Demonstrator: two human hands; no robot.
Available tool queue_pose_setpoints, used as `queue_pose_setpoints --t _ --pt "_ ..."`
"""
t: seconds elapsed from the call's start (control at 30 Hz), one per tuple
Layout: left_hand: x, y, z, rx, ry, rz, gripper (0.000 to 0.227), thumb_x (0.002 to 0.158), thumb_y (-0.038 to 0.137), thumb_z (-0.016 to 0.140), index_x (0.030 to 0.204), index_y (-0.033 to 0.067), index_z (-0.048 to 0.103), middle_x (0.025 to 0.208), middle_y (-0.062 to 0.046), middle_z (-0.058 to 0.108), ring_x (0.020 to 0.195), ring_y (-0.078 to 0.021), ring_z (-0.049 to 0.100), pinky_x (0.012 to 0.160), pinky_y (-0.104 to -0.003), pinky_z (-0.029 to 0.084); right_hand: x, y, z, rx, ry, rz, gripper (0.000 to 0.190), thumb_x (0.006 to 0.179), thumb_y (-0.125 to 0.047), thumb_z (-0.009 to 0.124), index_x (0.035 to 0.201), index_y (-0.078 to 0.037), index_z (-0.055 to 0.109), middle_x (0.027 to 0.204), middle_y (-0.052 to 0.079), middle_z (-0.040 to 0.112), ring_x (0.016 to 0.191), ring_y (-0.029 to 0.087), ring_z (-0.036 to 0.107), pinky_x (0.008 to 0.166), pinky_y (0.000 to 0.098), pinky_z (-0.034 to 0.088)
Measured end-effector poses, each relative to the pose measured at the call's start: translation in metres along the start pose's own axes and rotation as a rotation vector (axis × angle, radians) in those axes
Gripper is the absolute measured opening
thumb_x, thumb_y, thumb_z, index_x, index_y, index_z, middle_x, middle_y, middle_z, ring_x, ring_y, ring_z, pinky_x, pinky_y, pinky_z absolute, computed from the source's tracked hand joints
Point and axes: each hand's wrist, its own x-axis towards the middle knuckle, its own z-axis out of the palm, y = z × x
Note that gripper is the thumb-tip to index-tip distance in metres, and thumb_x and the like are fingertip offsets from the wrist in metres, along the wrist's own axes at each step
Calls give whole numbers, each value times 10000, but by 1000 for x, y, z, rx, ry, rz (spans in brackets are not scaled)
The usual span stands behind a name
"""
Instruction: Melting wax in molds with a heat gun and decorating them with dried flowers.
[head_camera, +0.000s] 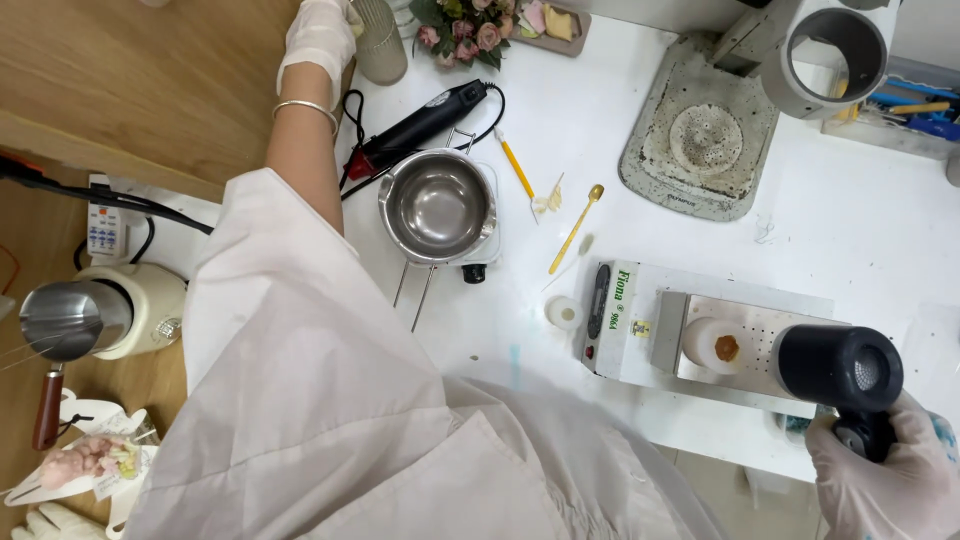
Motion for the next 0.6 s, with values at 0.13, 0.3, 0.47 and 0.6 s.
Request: queue_pose_setpoints --t 0.13,0.3,0.47,0.6 --pt "-10 4 0 178 -98 115 244 862 144 674 1103 125 707 1067 -188 709 934 -382 690 789 -457 560 -9 -49 4 -246 89 -47 403 774 17 792 1164 24 691 979 99 664 855 141 635 763 276 534" --pt "6 -17 17 330 128 304 391 905 435 766 996 54 751 975 -220 731 911 -407 699 770 -502 549 -21 -60 -1 -480 146 -48 347 850 -57 825 1186 -31 744 1027 106 678 903 189 656 905 344 552" --pt "-51 3 -34 356 32 542 301 993 240 734 1135 -23 698 1017 -288 694 885 -488 672 736 -555 541 -25 -53 -7 -347 176 -180 405 870 -54 770 1273 -81 736 1056 73 685 944 185 655 920 320 560" --pt "-199 92 -100 80 -120 486 511 949 297 841 1276 -6 589 1172 -265 649 1021 -420 642 847 -491 507 -24 -62 -9 -337 161 -197 510 789 -36 785 1294 -81 735 1062 93 664 971 224 641 871 345 537"
